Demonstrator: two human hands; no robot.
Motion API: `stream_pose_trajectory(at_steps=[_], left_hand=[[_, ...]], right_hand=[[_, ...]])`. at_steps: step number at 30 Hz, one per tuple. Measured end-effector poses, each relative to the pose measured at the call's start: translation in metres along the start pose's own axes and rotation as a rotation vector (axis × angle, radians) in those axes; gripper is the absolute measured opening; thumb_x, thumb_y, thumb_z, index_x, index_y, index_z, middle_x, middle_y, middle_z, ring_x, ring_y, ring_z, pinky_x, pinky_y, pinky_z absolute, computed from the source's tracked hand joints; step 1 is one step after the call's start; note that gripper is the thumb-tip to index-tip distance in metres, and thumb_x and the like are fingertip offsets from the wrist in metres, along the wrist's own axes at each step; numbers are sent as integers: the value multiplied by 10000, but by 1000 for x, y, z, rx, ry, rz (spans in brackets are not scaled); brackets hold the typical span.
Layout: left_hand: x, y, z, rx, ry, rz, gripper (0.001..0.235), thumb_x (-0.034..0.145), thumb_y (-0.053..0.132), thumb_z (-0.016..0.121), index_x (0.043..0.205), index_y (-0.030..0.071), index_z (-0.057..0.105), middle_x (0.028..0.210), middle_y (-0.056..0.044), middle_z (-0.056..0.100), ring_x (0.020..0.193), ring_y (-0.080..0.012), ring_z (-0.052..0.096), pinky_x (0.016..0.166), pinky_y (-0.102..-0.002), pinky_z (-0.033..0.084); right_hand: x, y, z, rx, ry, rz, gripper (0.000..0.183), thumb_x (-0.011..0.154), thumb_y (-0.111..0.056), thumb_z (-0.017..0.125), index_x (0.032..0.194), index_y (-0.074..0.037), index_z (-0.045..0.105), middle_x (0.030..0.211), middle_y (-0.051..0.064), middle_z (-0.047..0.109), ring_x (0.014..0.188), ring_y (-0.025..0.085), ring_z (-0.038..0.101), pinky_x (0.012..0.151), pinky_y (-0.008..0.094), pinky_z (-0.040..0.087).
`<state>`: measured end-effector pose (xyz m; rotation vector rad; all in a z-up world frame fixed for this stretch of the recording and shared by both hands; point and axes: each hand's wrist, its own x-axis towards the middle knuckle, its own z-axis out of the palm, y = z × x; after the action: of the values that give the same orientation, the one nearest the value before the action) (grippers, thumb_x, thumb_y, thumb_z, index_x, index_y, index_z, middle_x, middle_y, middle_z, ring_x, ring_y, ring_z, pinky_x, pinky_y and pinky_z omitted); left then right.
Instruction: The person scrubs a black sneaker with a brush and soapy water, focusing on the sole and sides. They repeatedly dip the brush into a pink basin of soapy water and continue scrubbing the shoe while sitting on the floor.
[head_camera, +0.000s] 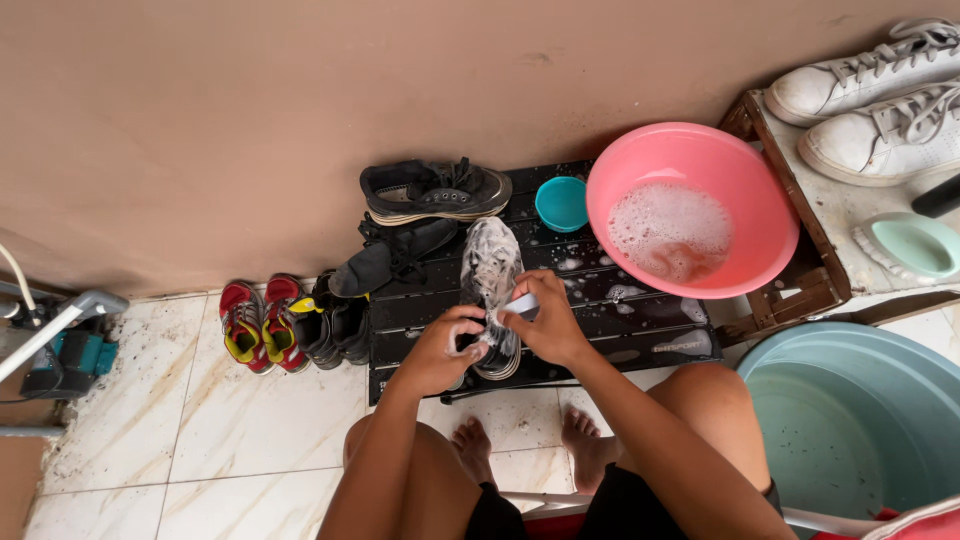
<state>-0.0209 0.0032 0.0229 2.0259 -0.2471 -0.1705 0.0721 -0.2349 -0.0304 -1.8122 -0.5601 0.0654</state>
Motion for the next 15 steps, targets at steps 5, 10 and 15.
stream_pose_trajectory(at_steps=[5,10,15], left_hand=[[1,-9,-1,-3,-43,25,340,914,64,783,1223,-76,773,1545,-279,628,1539,-620,455,1239,-768,415],[2,-10,-5,-8,-67,66,394,927,135,834,1253,-78,773,1570,-295,623,1551,-626,438,1257,-758,395],[1,-6,-4,-64,-65,34,352,956,104,821,1254,-74,765,1564,-266,654,1587,-567,447,1254,-694,413]], right_hand=[[-4,-14,-8,40,-173,-211,341,779,-146,1012,959,-127,723,1311,158,694,1242,405,625,1033,460,450],[-1,6,-9,22,-65,-217,314,766,-63,1012,908,-97,734,1217,211,733,1197,446,674,1018,498,470],[4,22,-10,95,-38,45,282,894,-161,957,997,-53,717,1333,253,650,1291,507,593,1087,584,419]])
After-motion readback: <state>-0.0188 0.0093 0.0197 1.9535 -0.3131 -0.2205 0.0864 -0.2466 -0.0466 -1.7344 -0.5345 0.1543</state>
